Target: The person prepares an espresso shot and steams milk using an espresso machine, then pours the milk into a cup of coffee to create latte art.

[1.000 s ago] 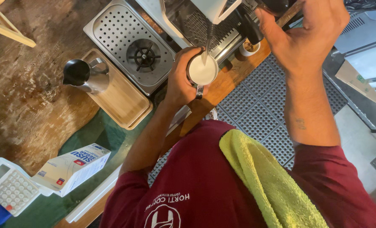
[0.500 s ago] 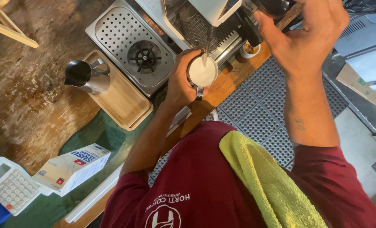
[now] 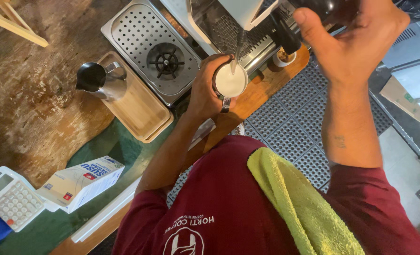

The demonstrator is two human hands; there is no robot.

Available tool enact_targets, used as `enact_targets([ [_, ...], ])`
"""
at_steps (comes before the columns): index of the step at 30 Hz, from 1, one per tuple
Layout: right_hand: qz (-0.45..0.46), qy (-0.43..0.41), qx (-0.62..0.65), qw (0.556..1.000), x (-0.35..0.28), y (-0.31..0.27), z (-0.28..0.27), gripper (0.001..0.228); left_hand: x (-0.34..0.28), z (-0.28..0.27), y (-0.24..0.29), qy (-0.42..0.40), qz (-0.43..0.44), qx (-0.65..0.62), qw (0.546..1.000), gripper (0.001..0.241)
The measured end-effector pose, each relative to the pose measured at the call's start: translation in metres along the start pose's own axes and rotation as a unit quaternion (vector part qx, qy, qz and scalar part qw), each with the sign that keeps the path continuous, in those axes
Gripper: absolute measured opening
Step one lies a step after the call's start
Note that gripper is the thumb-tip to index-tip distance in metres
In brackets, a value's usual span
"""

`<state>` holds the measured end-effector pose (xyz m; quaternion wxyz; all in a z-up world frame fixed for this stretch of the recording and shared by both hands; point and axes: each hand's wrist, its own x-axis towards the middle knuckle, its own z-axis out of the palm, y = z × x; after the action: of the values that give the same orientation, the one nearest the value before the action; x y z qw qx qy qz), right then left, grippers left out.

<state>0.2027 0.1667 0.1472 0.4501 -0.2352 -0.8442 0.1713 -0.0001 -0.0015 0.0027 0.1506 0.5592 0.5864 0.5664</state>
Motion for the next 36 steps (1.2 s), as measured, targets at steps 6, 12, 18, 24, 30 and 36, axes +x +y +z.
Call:
enact_targets([
  [6,0.185,-0.024,0.179,0.966,0.008,-0.005,0.003,0.052,0.002,0.000,0.000,0.004,0.016,0.007,1.000,0.083],
  [12,-0.202,0.047,-0.170,0.963,0.012,-0.014,0.004,0.053,0.002,0.000,-0.001,0.001,0.018,0.025,1.000,0.085],
  [18,0.227,-0.016,0.287,0.930,0.010,0.008,0.001,0.043,0.002,0.003,-0.004,-0.001,0.024,0.016,1.000,0.086],
  [24,0.075,-0.040,0.114,0.990,0.005,0.003,0.002,0.052,-0.002,0.003,-0.003,0.011,0.048,0.006,0.999,0.084],
  [30,-0.010,-0.034,-0.072,0.997,-0.013,0.049,0.000,0.032,0.001,0.004,-0.004,0.004,0.037,0.012,0.999,0.084],
  [36,-0.009,-0.008,-0.042,0.999,0.010,0.023,0.004,0.042,-0.001,0.007,-0.007,0.011,0.038,0.010,0.999,0.084],
])
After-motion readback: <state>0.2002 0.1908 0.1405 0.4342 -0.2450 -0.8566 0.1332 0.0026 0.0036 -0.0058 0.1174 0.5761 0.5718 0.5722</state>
